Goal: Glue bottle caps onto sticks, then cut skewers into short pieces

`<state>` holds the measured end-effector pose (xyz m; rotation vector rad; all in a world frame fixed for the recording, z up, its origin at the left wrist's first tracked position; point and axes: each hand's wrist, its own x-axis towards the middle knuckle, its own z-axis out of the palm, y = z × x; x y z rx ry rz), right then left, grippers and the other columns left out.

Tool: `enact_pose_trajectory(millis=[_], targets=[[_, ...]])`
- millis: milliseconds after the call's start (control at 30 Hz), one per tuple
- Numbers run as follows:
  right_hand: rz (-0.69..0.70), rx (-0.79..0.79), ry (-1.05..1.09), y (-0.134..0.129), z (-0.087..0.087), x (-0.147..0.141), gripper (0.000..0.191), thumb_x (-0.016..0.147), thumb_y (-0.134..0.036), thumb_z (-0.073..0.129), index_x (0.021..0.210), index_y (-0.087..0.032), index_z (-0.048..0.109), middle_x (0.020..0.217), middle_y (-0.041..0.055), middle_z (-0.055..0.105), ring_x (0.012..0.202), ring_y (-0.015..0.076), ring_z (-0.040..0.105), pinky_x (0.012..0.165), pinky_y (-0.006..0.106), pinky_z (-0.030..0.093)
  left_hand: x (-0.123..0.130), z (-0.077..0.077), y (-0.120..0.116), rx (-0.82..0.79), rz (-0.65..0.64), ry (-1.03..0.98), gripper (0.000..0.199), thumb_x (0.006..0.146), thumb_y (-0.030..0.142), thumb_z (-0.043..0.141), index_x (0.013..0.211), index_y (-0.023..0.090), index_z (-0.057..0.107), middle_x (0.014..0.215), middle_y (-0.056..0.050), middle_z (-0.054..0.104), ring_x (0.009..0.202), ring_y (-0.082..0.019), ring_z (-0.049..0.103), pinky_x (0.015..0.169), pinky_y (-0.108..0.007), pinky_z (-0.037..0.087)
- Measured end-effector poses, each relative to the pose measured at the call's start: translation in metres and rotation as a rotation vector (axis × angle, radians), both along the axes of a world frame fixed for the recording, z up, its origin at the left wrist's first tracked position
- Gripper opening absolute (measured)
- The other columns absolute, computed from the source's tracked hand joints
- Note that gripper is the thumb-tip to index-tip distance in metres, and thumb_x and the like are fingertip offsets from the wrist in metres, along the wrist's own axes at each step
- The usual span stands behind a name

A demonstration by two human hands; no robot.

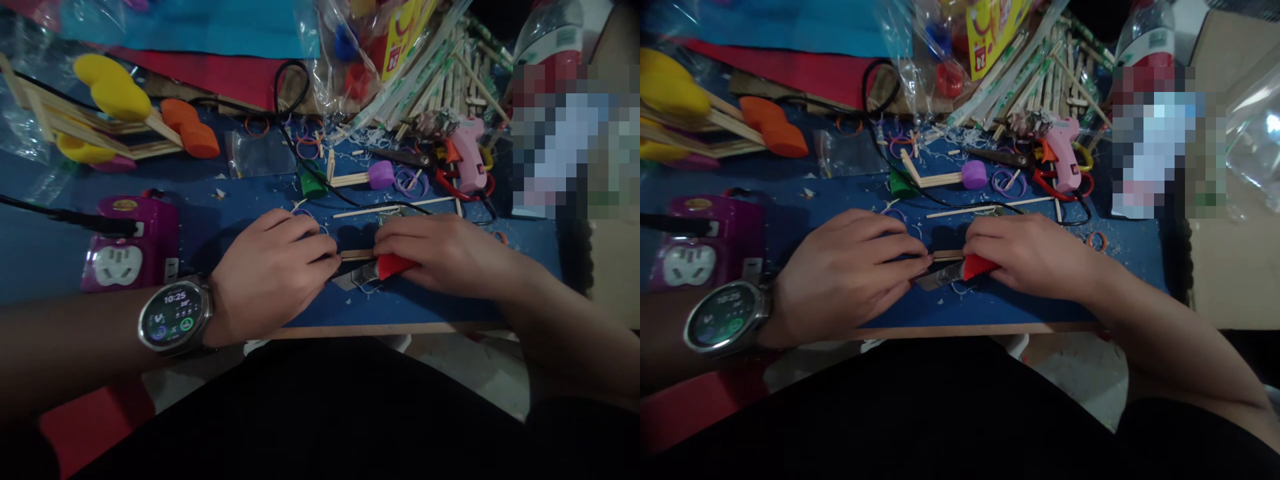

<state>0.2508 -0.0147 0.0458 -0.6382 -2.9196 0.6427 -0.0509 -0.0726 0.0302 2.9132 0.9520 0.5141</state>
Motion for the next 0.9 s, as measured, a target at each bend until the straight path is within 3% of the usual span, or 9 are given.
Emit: enact_pose_trajectory(millis=[133,400,900], targets=[[0.007,0.038,-0.016,-0.0003,0.0005,0.0002,0.033,0.099,-0.012,0.061,0.126,-0.022,0.077,0.126,0.0109,0.081,0.104,0.0272,0.079,0.081,0.035,0.055,-0.0001,-0.0007,-0.0002,0.011,0.002,-0.002,0.020,0.111,0.019,0.062,0.111,0.019,0.082,0.112,0.001,0.086,0.105,-0.025,0.071,0.087,-0.043,0.050],[0.013,0.045,-0.004,-0.0007,0.0001,-0.0002,0.033,0.099,-0.013,0.060,0.126,-0.020,0.078,0.124,0.0115,0.081,0.101,0.0279,0.079,0.079,0.036,0.055,0.0003,0.0034,-0.0028,-0.036,0.070,0.054,0.024,0.113,0.025,0.058,0.117,0.020,0.081,0.118,-0.002,0.084,0.108,-0.027,0.073,0.088,-0.047,0.056],[0.008,0.026,-0.012,-0.0003,-0.0005,0.0010,0.032,0.099,-0.012,0.062,0.124,-0.019,0.079,0.121,0.0115,0.081,0.101,0.0278,0.078,0.082,0.035,0.055,-0.0005,0.0002,-0.0007,-0.019,0.041,0.026,0.019,0.109,0.020,0.063,0.116,0.021,0.081,0.117,-0.003,0.084,0.107,-0.027,0.071,0.088,-0.046,0.052]])
